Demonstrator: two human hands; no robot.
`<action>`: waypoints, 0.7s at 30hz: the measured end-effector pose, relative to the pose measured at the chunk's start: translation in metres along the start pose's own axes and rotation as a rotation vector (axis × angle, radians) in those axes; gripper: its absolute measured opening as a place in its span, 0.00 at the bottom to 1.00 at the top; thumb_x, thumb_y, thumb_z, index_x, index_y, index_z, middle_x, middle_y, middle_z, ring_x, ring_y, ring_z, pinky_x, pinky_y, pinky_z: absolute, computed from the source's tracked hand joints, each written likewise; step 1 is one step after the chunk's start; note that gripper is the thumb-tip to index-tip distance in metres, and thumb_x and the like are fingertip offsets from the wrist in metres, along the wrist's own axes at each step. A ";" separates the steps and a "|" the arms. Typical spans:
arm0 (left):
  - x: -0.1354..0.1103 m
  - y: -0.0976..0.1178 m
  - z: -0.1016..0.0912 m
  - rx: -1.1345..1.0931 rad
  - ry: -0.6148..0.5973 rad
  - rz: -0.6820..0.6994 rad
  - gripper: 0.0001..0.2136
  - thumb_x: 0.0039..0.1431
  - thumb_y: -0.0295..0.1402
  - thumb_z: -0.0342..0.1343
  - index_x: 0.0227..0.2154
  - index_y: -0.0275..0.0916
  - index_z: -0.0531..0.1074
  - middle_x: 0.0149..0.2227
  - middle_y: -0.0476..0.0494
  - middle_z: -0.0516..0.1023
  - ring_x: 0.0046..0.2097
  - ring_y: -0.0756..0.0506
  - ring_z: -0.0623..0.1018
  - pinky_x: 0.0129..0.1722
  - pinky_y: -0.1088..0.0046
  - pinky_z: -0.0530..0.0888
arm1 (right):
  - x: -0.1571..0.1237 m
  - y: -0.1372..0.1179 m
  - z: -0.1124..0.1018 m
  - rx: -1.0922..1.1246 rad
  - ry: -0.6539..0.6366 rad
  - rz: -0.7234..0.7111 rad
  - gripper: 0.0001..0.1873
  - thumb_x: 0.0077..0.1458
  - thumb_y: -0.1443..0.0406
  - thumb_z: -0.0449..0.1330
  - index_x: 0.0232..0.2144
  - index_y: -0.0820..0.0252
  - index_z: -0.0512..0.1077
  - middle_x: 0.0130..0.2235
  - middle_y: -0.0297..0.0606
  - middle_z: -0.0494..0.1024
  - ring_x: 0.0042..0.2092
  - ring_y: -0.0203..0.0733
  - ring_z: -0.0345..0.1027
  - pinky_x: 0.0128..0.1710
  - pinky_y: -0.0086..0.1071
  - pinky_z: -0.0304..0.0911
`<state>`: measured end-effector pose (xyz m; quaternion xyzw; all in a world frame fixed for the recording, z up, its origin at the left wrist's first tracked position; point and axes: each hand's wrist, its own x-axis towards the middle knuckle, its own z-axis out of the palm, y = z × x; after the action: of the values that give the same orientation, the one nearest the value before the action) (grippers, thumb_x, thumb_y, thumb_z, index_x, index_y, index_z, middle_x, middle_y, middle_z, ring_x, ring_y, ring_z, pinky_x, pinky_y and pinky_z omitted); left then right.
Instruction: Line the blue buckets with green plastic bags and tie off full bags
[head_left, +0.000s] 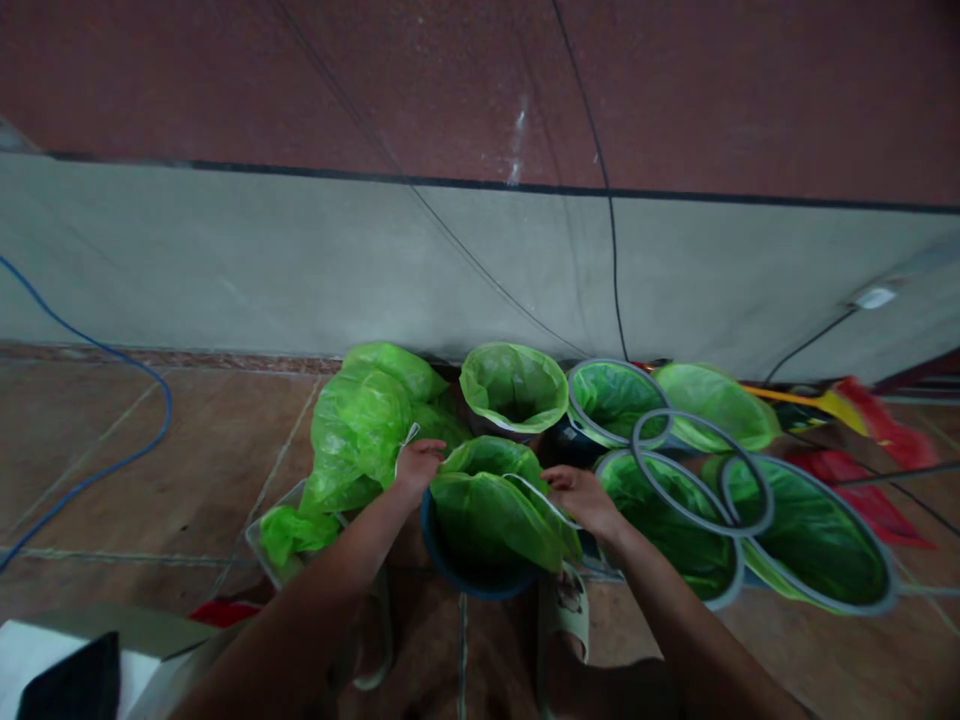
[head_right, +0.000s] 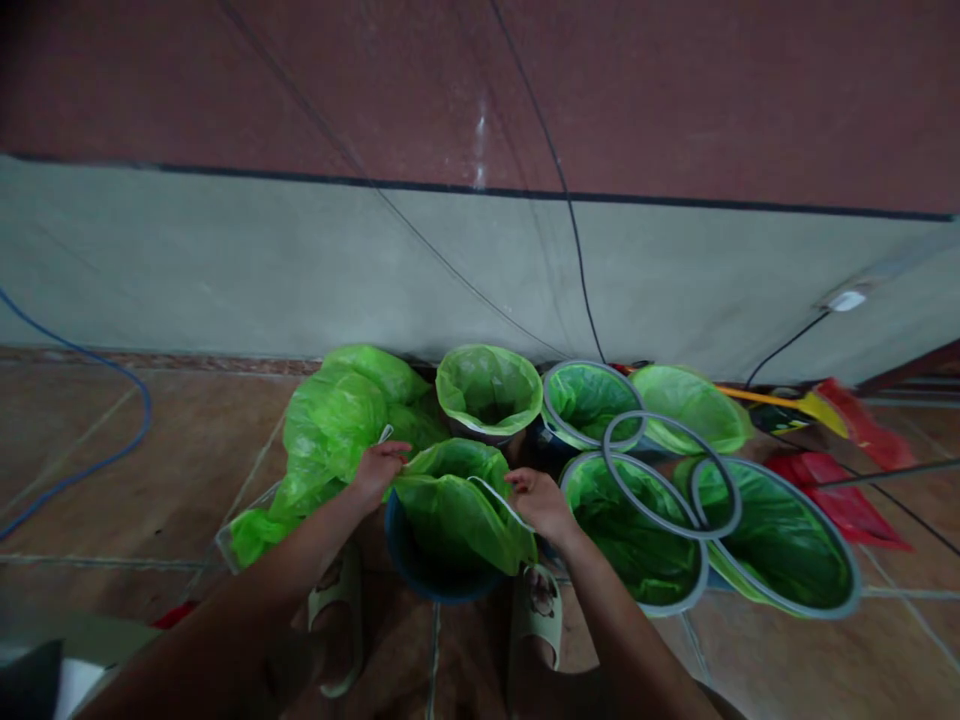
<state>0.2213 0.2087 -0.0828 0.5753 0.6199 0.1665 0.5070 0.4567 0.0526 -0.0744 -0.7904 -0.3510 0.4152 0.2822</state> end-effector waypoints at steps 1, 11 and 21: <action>-0.002 0.001 0.000 -0.030 -0.009 -0.017 0.18 0.51 0.22 0.49 0.44 0.35 0.75 0.30 0.45 0.78 0.28 0.51 0.75 0.27 0.77 0.70 | -0.002 -0.001 -0.001 -0.007 -0.062 -0.018 0.21 0.39 0.70 0.61 0.41 0.64 0.75 0.32 0.37 0.78 0.33 0.40 0.71 0.32 0.27 0.61; -0.013 -0.010 0.017 0.110 -0.264 0.011 0.22 0.59 0.49 0.48 0.26 0.33 0.76 0.19 0.47 0.71 0.24 0.48 0.72 0.24 0.74 0.66 | 0.012 -0.002 0.003 -0.355 -0.009 0.093 0.26 0.62 0.52 0.47 0.36 0.69 0.75 0.33 0.50 0.79 0.36 0.46 0.74 0.33 0.31 0.61; -0.003 -0.004 0.026 0.122 -0.186 0.182 0.13 0.55 0.28 0.51 0.37 0.36 0.81 0.32 0.46 0.82 0.35 0.46 0.78 0.34 0.75 0.71 | 0.023 0.004 0.006 -0.539 0.053 -0.021 0.13 0.55 0.65 0.55 0.29 0.63 0.79 0.35 0.45 0.81 0.39 0.44 0.74 0.35 0.29 0.60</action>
<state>0.2400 0.1955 -0.0954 0.6718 0.5243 0.1200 0.5093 0.4623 0.0687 -0.0909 -0.8440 -0.4495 0.2828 0.0749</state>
